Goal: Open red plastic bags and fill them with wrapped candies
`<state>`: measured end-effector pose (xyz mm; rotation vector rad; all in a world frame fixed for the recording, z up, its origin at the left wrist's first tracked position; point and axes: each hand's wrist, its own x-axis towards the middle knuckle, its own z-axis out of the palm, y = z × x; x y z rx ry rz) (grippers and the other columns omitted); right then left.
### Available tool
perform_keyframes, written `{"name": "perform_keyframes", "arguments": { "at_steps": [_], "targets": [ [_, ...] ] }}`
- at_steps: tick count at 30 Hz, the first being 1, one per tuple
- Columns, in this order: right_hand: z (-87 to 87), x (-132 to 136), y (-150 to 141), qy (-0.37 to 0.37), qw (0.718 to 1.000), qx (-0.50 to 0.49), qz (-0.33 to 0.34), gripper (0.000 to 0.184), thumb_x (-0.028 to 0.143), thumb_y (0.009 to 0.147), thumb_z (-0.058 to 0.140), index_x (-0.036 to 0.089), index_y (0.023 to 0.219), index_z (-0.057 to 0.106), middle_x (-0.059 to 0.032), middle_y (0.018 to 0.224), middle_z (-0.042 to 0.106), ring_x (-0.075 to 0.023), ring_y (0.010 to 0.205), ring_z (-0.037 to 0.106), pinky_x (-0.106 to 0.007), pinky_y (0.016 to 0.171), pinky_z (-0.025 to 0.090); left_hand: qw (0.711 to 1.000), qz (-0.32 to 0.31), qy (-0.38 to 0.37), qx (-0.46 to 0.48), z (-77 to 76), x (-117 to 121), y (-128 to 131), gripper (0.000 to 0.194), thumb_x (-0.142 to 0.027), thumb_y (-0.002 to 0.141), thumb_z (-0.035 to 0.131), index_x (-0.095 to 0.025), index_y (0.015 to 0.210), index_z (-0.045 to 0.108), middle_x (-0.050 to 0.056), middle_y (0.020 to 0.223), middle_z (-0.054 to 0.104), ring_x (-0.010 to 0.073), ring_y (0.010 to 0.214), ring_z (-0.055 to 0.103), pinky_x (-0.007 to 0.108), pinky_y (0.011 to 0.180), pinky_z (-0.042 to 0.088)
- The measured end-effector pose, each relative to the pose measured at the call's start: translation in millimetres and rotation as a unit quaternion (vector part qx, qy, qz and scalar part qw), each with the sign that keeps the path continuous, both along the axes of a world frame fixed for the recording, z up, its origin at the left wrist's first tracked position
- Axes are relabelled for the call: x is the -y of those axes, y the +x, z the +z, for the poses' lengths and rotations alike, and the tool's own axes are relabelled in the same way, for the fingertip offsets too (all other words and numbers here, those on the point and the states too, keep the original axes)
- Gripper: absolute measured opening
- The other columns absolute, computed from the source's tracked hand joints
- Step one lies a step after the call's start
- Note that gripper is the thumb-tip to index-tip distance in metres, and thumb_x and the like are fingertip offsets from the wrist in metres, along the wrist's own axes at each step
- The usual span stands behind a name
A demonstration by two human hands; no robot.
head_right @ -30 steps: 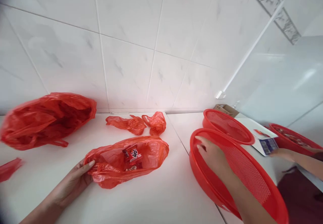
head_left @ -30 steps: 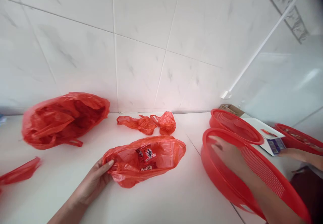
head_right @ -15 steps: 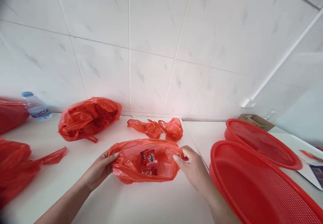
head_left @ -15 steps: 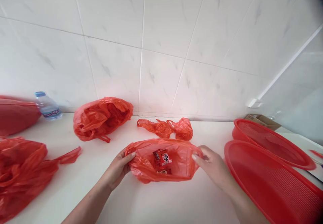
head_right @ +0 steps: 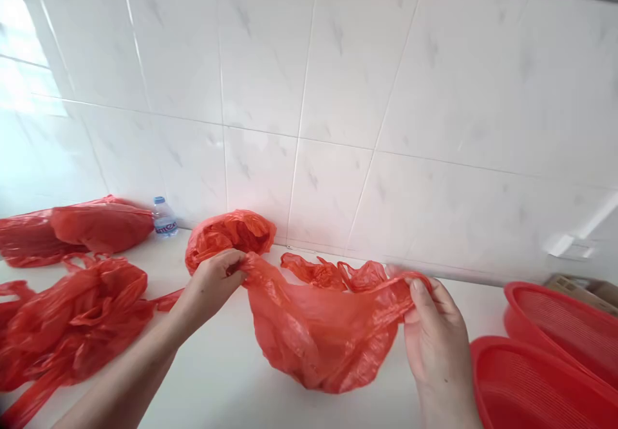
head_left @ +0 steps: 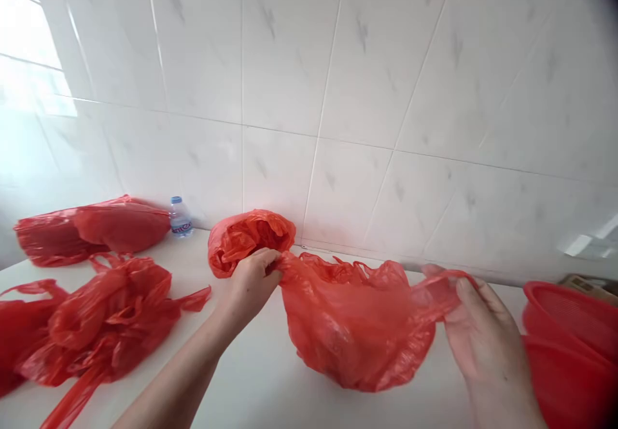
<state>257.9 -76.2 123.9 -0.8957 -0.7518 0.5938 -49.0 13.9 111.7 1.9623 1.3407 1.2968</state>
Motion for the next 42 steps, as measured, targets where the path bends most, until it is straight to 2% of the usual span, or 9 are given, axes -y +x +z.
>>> {"name": "perform_keyframes", "arguments": {
  "at_steps": [4,8,13,16,21,25,33,38,42],
  "targets": [
    [-9.3,0.3,-5.0,0.005,0.998,-0.059,0.039,0.024,0.039,0.070,0.075,0.022,0.079,0.061,0.0006,0.074,0.066,-0.0140,0.069,0.061,-0.024,0.057,0.049,0.978,-0.130,-0.119,0.110,14.2,13.1,-0.6,0.016,-0.016,0.073,0.055,-0.020,0.088,0.056,-0.004,0.067,0.055,0.0120,0.061,0.052,0.023,0.053,0.042],
    [-15.5,5.0,-28.0,-0.013,0.986,-0.063,0.156,0.050,0.068,0.080,0.048,0.020,0.068,0.055,0.0067,0.041,0.038,-0.0054,0.036,0.029,-0.018,0.037,0.029,0.905,-0.280,-0.194,0.253,22.5,27.3,12.1,0.033,-0.020,0.072,0.067,-0.020,0.100,0.050,-0.006,0.066,0.053,0.0095,0.057,0.053,0.023,0.053,0.047],
    [-18.2,23.5,-81.6,-0.130,0.969,0.106,0.183,0.053,0.056,0.082,0.055,0.023,0.123,0.051,0.0077,0.048,0.044,-0.0075,0.041,0.036,-0.018,0.040,0.027,0.866,-0.355,-0.194,0.295,24.5,45.6,39.9,0.029,-0.017,0.072,0.071,-0.018,0.095,0.054,-0.002,0.078,0.055,0.0068,0.060,0.054,0.022,0.057,0.048],
    [-19.2,24.9,-104.0,-0.172,0.924,0.237,0.248,0.045,0.054,0.078,0.061,0.020,0.107,0.060,0.0067,0.052,0.044,-0.0084,0.046,0.038,-0.021,0.045,0.031,0.856,-0.389,-0.162,0.301,23.7,56.9,53.0,0.026,-0.015,0.074,0.069,-0.018,0.095,0.055,0.001,0.083,0.057,0.0090,0.068,0.055,0.022,0.060,0.048],
    [-26.1,7.9,-106.2,-0.202,0.925,0.228,0.229,0.043,0.057,0.082,0.054,0.017,0.064,0.053,0.0052,0.052,0.037,-0.0080,0.049,0.032,-0.021,0.045,0.028,0.953,-0.248,0.081,0.152,6.9,64.0,58.5,0.019,-0.017,0.077,0.067,-0.021,0.093,0.058,0.004,0.089,0.058,0.0151,0.080,0.056,0.028,0.070,0.049],
    [-28.9,3.0,-101.6,-0.206,0.952,0.135,0.184,0.044,0.058,0.080,0.056,0.017,0.065,0.057,0.0034,0.054,0.042,-0.0093,0.049,0.035,-0.021,0.042,0.030,0.949,-0.258,0.181,-0.027,-15.9,57.4,60.5,0.022,-0.029,0.076,0.071,-0.021,0.095,0.064,0.006,0.089,0.061,0.0168,0.081,0.056,0.029,0.074,0.047],
    [-48.2,9.5,-62.5,-0.148,0.903,0.223,0.335,0.049,0.056,0.090,0.040,0.020,0.113,0.065,-0.0012,0.068,0.058,-0.0120,0.055,0.047,-0.027,0.059,0.042,0.976,-0.196,0.075,-0.057,-38.3,43.6,67.5,0.013,-0.009,0.079,0.057,-0.019,0.072,0.061,0.001,0.071,0.059,0.0145,0.070,0.055,0.025,0.065,0.043],
    [-57.5,15.6,-53.3,-0.154,0.889,0.317,0.291,0.042,0.051,0.088,0.042,0.022,0.090,0.073,-0.0069,0.093,0.066,-0.0227,0.091,0.059,-0.037,0.085,0.046,0.978,-0.203,0.027,-0.024,-38.4,45.1,71.9,0.015,-0.006,0.075,0.053,-0.020,0.069,0.054,0.006,0.094,0.063,0.0188,0.090,0.056,0.029,0.077,0.044],
    [-58.9,10.1,-59.6,-0.186,0.890,0.374,0.183,0.030,0.024,0.076,0.057,0.026,0.105,0.062,-0.0010,0.089,0.063,-0.0166,0.077,0.059,-0.029,0.074,0.049,0.976,-0.206,-0.048,-0.056,-37.7,49.8,74.3,0.011,-0.013,0.078,0.050,-0.021,0.071,0.051,-0.001,0.071,0.060,0.0152,0.068,0.053,0.026,0.064,0.039]
  ]
}}
